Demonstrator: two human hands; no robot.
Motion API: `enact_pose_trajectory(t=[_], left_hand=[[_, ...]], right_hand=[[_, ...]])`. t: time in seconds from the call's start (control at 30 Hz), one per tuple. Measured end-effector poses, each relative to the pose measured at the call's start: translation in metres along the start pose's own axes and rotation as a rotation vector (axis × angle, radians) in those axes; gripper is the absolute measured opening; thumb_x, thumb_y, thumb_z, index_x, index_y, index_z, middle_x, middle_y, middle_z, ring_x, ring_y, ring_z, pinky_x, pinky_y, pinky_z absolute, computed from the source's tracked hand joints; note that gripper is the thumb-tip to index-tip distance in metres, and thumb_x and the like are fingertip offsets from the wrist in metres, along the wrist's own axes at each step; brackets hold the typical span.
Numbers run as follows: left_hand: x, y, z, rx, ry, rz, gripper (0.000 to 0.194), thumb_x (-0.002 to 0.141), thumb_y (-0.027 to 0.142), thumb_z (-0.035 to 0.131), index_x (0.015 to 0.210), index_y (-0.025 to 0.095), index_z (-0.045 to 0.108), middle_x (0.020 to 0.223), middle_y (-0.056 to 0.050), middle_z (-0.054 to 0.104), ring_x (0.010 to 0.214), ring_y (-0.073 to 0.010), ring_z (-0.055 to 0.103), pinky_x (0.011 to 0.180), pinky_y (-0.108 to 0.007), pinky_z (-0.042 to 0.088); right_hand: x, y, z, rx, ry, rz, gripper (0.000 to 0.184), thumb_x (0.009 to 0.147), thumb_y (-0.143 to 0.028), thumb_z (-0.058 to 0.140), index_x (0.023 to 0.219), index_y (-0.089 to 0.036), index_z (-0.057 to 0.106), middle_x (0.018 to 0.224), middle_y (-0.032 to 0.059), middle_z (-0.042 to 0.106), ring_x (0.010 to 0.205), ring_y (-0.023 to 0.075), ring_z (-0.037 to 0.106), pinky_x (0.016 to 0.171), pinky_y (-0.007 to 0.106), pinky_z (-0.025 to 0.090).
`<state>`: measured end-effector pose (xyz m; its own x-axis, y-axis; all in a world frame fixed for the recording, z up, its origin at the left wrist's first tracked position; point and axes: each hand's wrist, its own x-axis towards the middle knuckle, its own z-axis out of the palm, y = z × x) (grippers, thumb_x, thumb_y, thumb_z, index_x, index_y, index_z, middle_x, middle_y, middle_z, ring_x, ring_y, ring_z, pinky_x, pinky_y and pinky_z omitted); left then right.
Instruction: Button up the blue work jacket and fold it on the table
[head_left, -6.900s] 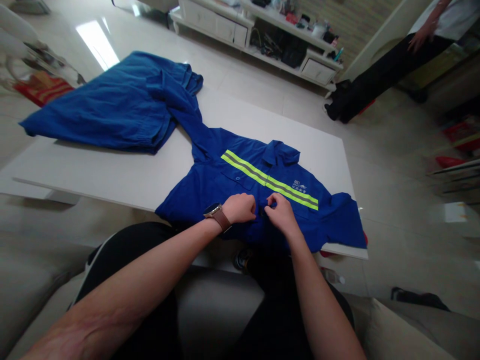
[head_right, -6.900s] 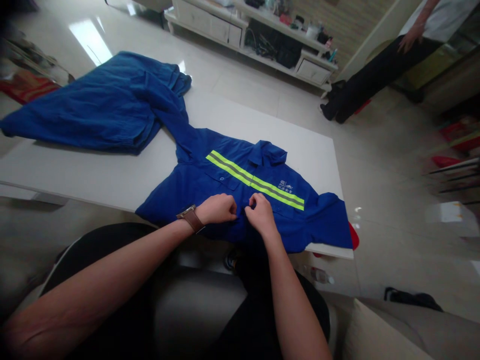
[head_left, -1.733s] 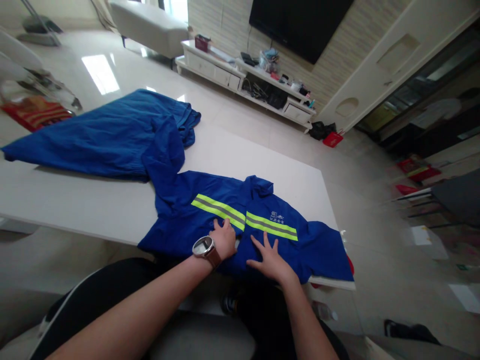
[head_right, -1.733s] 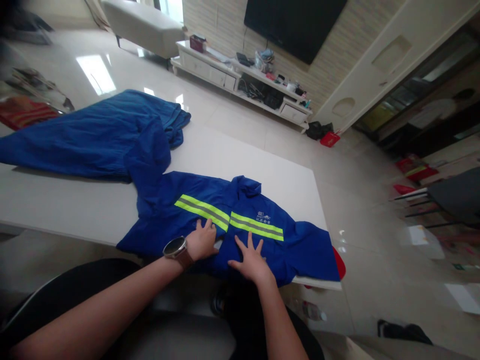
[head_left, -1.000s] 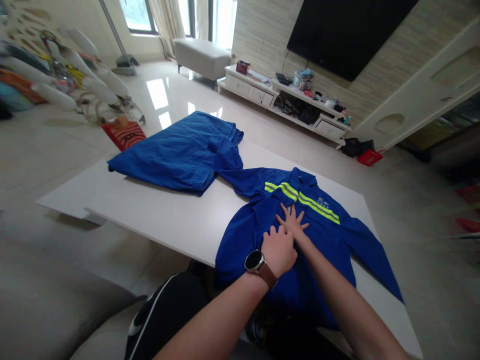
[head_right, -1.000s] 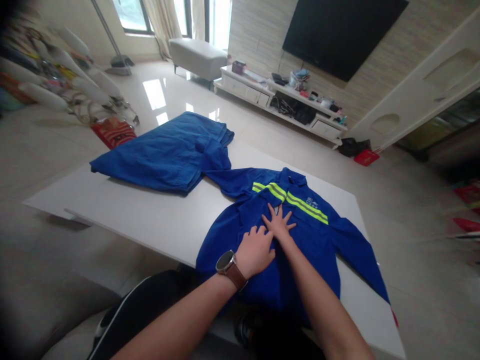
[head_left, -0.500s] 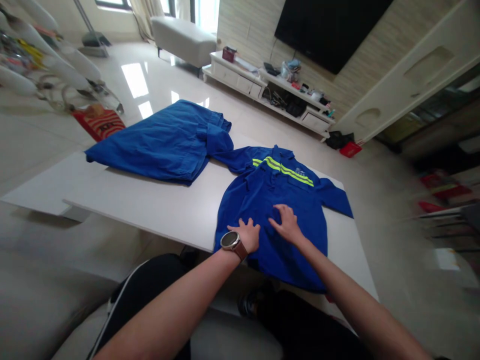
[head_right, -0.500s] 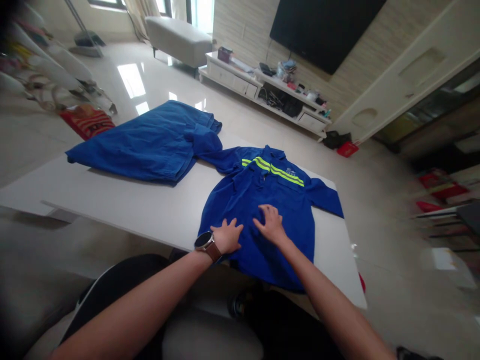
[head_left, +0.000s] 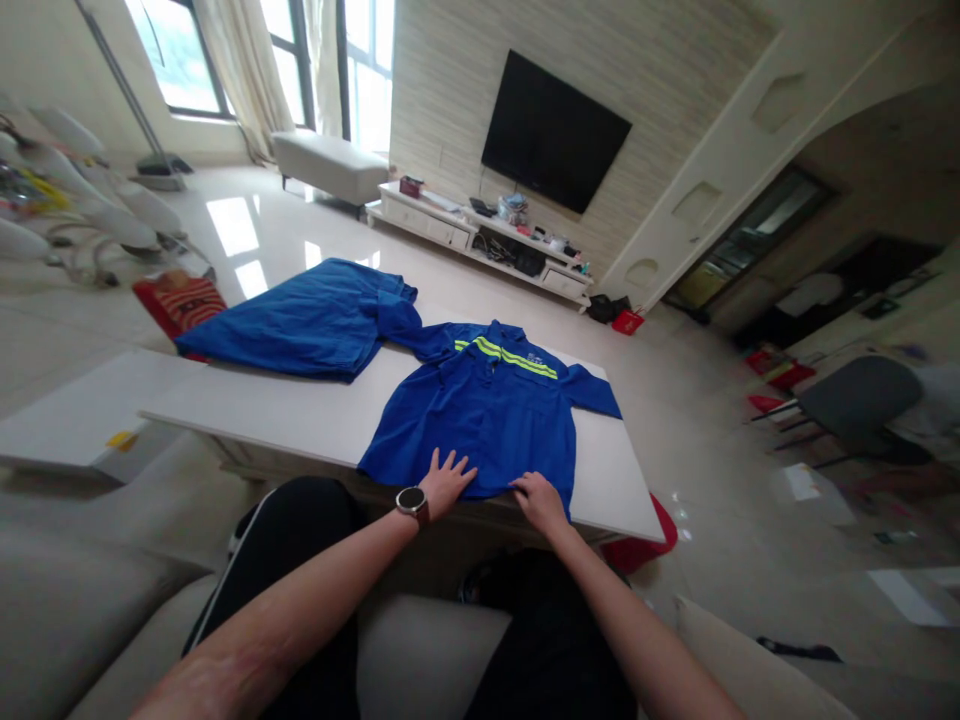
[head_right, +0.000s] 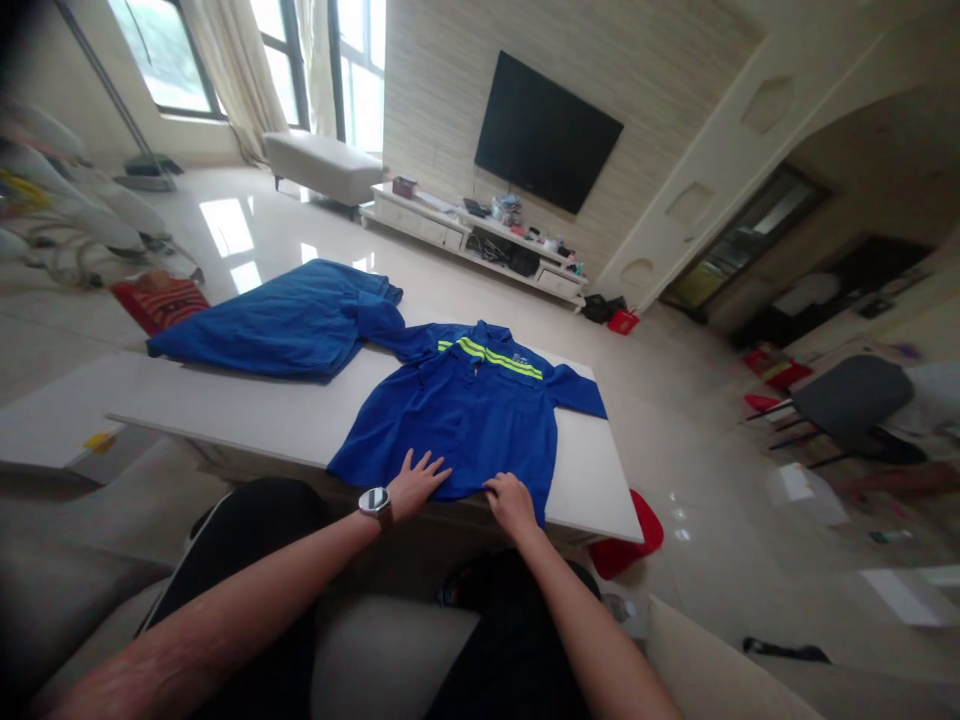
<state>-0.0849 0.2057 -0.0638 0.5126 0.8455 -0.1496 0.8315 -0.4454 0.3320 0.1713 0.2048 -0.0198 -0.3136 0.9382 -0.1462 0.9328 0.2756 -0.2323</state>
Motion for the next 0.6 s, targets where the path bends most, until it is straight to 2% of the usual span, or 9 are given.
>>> enact_pose_trajectory(t=[0.1, 0.2, 0.23, 0.3, 0.37, 0.43, 0.5, 0.6], left_hand=[[-0.011, 0.003, -0.004, -0.089, -0.021, -0.024, 0.079, 0.087, 0.018, 0.061, 0.16, 0.036, 0.036, 0.168, -0.011, 0.033, 0.158, -0.0402, 0.018, 0.116, -0.078, 0.014], [-0.016, -0.003, -0.013, -0.149, -0.064, -0.04, 0.081, 0.091, 0.036, 0.062, 0.163, 0.04, 0.025, 0.169, -0.012, 0.029, 0.158, -0.0438, 0.011, 0.112, -0.083, 0.014], [-0.017, -0.005, -0.014, -0.159, -0.074, -0.043, 0.076, 0.093, 0.045, 0.06, 0.162, 0.04, 0.029, 0.17, -0.012, 0.027, 0.158, -0.0448, 0.009, 0.112, -0.083, 0.012], [-0.018, -0.006, -0.014, -0.167, -0.096, -0.045, 0.059, 0.098, 0.056, 0.049, 0.154, 0.039, 0.047, 0.171, -0.011, 0.026, 0.158, -0.045, 0.008, 0.112, -0.082, 0.01], [-0.018, -0.004, -0.013, -0.163, -0.099, -0.039, 0.05, 0.102, 0.056, 0.039, 0.141, 0.037, 0.063, 0.169, -0.009, 0.031, 0.158, -0.0428, 0.012, 0.114, -0.079, 0.006], [-0.016, 0.0, -0.016, -0.21, -0.069, -0.027, 0.045, 0.103, 0.052, 0.039, 0.13, 0.034, 0.07, 0.161, -0.007, 0.045, 0.156, -0.0387, 0.025, 0.118, -0.074, 0.006], [-0.012, -0.001, -0.031, -0.433, 0.049, -0.066, 0.045, 0.1, 0.056, 0.045, 0.119, 0.028, 0.075, 0.144, -0.008, 0.063, 0.145, -0.0342, 0.044, 0.123, -0.065, 0.015], [-0.011, -0.021, -0.073, -0.97, 0.462, -0.261, 0.063, 0.096, 0.067, 0.043, 0.118, 0.016, 0.072, 0.126, -0.013, 0.072, 0.125, -0.0289, 0.06, 0.115, -0.048, 0.041]], right_hand=[[-0.009, 0.014, -0.009, 0.128, -0.021, -0.009, 0.029, 0.092, -0.031, 0.059, 0.108, -0.024, 0.081, 0.104, 0.0071, 0.074, 0.105, 0.0212, 0.063, 0.098, 0.031, 0.047], [-0.022, 0.033, -0.017, 0.185, 0.007, 0.021, 0.026, 0.091, -0.037, 0.062, 0.093, -0.022, 0.083, 0.098, 0.0058, 0.075, 0.097, 0.0192, 0.065, 0.093, 0.029, 0.049], [-0.027, 0.038, -0.02, 0.198, 0.027, 0.042, 0.028, 0.091, -0.038, 0.061, 0.09, -0.02, 0.083, 0.097, 0.0064, 0.075, 0.096, 0.0191, 0.065, 0.093, 0.03, 0.049], [-0.037, 0.044, -0.022, 0.226, 0.078, 0.089, 0.029, 0.091, -0.036, 0.059, 0.091, -0.018, 0.082, 0.098, 0.008, 0.076, 0.098, 0.0204, 0.066, 0.097, 0.032, 0.049], [-0.043, 0.045, -0.021, 0.269, 0.129, 0.12, 0.028, 0.088, -0.031, 0.059, 0.098, -0.018, 0.082, 0.103, 0.0083, 0.076, 0.105, 0.0216, 0.065, 0.104, 0.036, 0.046], [-0.042, 0.043, -0.022, 0.339, 0.177, 0.128, 0.028, 0.081, -0.026, 0.062, 0.1, -0.02, 0.081, 0.106, 0.0069, 0.077, 0.108, 0.0216, 0.066, 0.107, 0.036, 0.045], [-0.034, 0.045, -0.029, 0.43, 0.255, 0.14, 0.027, 0.077, -0.027, 0.063, 0.096, -0.02, 0.081, 0.104, 0.0064, 0.077, 0.105, 0.0211, 0.068, 0.105, 0.035, 0.048], [-0.017, 0.063, -0.053, 0.574, 0.504, 0.257, 0.04, 0.084, -0.038, 0.053, 0.106, -0.015, 0.077, 0.105, 0.01, 0.075, 0.096, 0.021, 0.068, 0.095, 0.035, 0.054]])
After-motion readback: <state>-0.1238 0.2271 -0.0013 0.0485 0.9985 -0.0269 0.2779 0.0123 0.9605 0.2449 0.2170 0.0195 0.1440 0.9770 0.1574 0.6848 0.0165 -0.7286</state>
